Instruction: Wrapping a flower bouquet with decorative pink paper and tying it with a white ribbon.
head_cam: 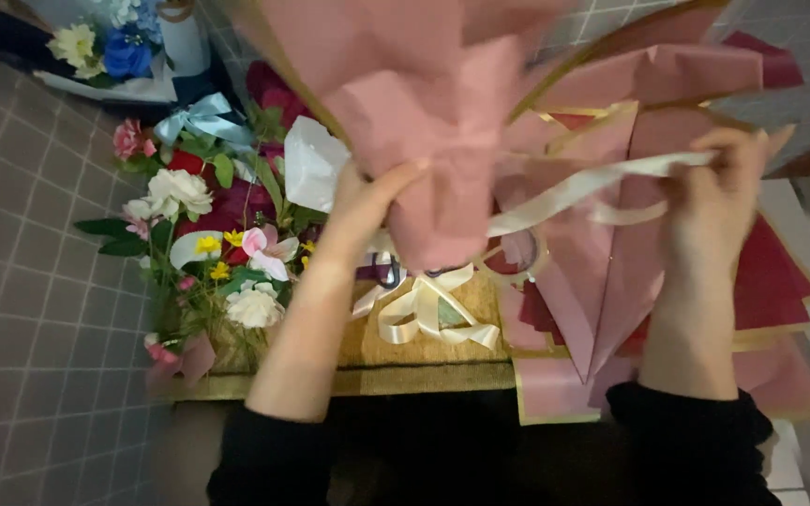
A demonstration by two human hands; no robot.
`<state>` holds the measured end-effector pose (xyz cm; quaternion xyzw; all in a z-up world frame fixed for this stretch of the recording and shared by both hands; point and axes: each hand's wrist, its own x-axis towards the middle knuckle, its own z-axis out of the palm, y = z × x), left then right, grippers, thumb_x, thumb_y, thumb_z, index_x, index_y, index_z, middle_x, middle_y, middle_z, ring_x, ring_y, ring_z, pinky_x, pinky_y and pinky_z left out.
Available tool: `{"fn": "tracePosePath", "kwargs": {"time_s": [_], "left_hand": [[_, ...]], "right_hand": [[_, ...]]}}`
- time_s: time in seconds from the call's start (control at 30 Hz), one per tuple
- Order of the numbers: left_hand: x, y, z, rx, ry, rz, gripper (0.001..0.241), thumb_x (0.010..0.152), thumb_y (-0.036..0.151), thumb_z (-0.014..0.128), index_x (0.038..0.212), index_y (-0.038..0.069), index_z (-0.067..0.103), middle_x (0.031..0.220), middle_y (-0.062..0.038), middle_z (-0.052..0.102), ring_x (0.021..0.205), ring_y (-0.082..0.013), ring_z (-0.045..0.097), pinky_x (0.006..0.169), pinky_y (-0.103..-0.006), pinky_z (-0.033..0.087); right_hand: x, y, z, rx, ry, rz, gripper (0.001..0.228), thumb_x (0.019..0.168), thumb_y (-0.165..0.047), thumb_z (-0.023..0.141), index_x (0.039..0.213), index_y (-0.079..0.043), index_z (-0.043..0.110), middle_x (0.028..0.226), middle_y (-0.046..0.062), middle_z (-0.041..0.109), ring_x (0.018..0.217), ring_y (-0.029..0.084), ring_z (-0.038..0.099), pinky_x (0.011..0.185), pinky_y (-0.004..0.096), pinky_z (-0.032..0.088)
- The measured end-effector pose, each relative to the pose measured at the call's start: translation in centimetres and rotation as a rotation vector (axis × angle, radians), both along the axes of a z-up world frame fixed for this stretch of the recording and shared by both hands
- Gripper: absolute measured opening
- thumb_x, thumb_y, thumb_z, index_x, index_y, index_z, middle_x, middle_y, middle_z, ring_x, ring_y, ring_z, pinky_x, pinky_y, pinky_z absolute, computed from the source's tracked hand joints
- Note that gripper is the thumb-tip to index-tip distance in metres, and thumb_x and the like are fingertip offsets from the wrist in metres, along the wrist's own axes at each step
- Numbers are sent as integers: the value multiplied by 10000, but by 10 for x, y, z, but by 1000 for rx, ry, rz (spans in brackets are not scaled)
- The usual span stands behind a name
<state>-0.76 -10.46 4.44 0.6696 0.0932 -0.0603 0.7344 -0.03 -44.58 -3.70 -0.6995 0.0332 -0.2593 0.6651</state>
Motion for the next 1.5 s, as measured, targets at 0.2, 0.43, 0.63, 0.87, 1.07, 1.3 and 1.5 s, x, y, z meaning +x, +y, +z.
{"fn": "tracePosePath", "kwargs": {"time_s": [0.2,0.43,0.63,0.87,1.07,1.3,1.5], "left_hand": [[-5,21,-28,8,-5,108,807,637,322,801,1367,68,569,1325,-71,687,1233,-207,653,1053,-335,534],[-6,45,-94,-218,112,30,571,765,305,711,1269,47,639,1198,-86,716,1136,-209,667,977,-311,519],[-27,15,-66,-67,428,-108,609,857,303,609,1405,46,549,1246,-68,642,1140,-211,612,960,-328,500],[-27,-8,-114,-92,269,-187,892,644,349,841,1414,0,558,1299,-182,660,1195,-294,646,1005,-430,530],[-36,0,-125,-181,68,-260,795,771,293,872,1428,-17,548,1329,-188,607,1219,-307,588,1075,-503,470],[-17,7,-112,-5,-153,-461,766,740,184,905,1385,-53,568,1322,-312,627,1233,-439,595,1073,-588,455],[-18,42,-20,967,-12,-494,737,832,432,771,1440,61,581,1156,-204,723,1136,-427,674,966,-542,520]], "right_hand": [[4,-21,-12,113,-179,-62,261,894,100,535,992,-136,482,886,3,392,676,120,423,648,265,407],[9,-50,-31,-170,-291,-93,250,987,183,403,1078,-49,434,1113,118,445,676,169,434,654,315,559],[9,-43,-44,-227,-144,-167,209,829,56,436,846,-143,375,781,51,422,764,194,447,1115,357,537],[-18,51,26,-970,351,981,362,873,-254,625,1169,-52,675,1303,188,685,1246,338,643,1065,456,509],[-13,72,-16,-698,670,1066,766,708,-335,893,1369,-49,631,1352,223,669,1273,388,602,1086,542,459],[-7,59,-70,-113,531,838,658,683,-60,873,1310,-10,680,1201,144,724,1099,242,662,940,457,557],[-13,76,-19,82,313,652,115,742,-70,800,775,0,715,623,65,613,452,126,545,370,222,378]]}}
